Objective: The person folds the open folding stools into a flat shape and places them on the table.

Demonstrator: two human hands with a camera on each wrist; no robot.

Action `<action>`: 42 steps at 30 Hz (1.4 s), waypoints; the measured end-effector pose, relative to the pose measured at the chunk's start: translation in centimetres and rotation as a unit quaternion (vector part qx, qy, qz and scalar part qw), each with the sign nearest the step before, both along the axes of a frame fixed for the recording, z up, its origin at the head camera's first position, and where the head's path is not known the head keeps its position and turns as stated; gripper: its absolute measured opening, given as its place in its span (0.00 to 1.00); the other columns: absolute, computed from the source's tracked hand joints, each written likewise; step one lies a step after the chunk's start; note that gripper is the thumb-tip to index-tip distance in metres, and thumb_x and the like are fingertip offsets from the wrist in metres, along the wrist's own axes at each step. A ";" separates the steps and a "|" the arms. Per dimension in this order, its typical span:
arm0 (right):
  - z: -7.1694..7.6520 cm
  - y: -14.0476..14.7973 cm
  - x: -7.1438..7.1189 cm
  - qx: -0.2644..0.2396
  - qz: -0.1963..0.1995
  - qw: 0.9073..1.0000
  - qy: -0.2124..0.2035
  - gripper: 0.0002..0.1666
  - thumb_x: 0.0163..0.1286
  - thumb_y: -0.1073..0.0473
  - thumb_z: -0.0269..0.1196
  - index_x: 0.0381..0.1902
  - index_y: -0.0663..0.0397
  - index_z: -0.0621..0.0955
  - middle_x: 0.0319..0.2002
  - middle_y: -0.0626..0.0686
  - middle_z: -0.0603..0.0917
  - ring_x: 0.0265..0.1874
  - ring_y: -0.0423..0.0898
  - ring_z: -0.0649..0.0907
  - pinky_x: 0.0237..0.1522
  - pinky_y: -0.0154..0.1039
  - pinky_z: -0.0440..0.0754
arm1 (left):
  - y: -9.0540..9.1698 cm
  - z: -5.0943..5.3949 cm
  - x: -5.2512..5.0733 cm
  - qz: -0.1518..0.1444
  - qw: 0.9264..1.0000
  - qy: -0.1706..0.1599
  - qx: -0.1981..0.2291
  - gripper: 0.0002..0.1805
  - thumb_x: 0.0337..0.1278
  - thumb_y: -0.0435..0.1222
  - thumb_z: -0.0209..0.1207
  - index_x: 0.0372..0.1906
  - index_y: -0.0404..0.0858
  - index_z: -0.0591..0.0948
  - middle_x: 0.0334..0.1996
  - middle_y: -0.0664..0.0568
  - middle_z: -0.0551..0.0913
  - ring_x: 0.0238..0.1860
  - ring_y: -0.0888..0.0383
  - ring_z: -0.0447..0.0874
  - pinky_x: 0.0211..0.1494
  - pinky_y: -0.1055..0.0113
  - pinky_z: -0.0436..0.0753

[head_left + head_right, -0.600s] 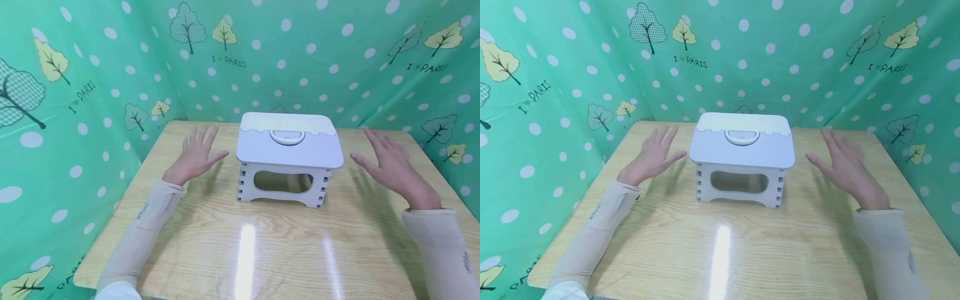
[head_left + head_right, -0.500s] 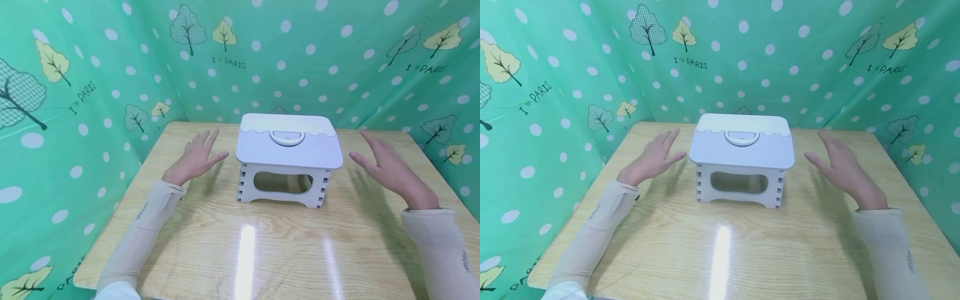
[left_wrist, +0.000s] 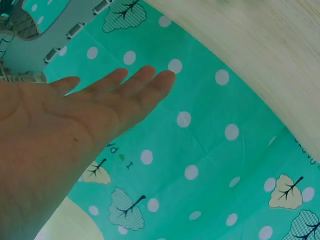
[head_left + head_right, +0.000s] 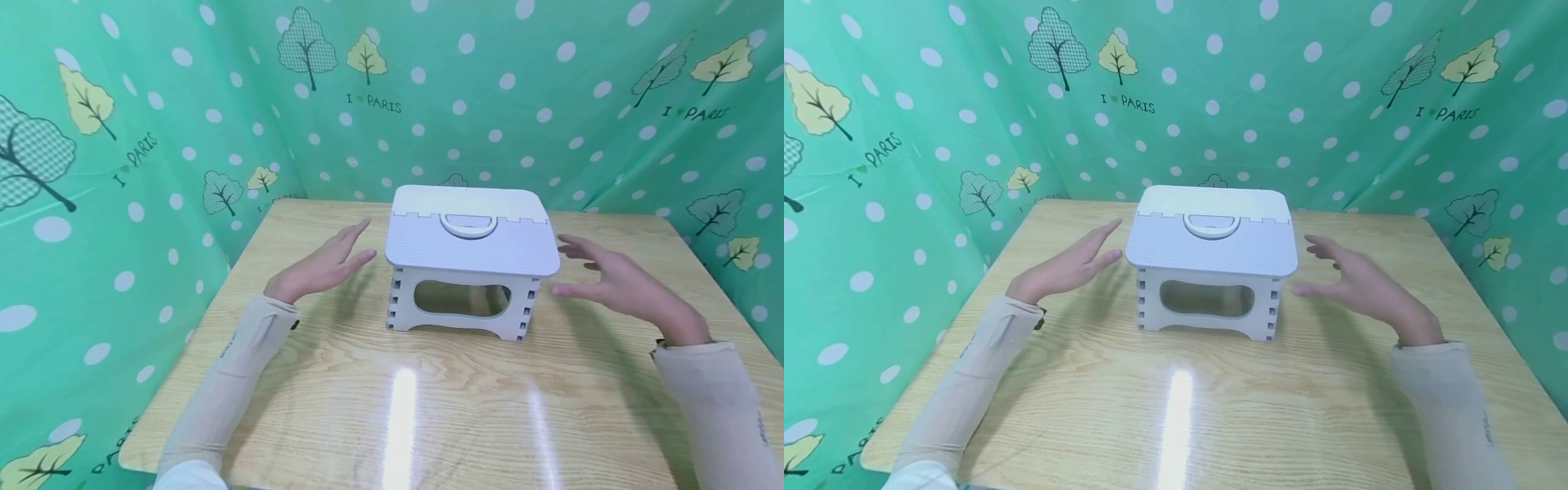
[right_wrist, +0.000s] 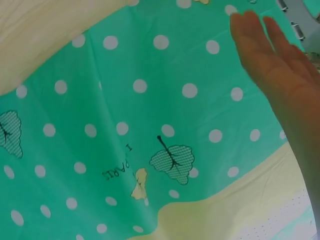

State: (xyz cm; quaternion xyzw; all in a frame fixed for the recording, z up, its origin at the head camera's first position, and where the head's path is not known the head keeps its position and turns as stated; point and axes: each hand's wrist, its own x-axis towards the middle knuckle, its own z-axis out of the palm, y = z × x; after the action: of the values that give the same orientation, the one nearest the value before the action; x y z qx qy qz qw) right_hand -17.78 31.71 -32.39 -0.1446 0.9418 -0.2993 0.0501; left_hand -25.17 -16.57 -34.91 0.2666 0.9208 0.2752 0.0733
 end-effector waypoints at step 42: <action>-3.1 -3.6 0.2 -0.044 0.117 0.992 0.004 0.48 0.59 0.43 0.74 0.72 0.42 0.65 0.59 0.46 0.80 0.58 0.49 0.77 0.58 0.59 0.76 | 2.6 -0.1 2.5 -0.117 0.987 -0.037 -0.099 0.36 0.68 0.32 0.56 0.77 0.33 0.56 0.73 0.41 0.64 0.72 0.47 0.65 0.73 0.53 0.67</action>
State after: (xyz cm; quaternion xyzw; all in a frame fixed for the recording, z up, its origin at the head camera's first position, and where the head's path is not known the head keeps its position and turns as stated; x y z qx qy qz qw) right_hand -17.57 28.10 -35.50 -0.2569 0.9045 -0.3320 0.0746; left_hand -22.71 -13.93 -35.04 0.3534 0.9026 0.1818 0.1654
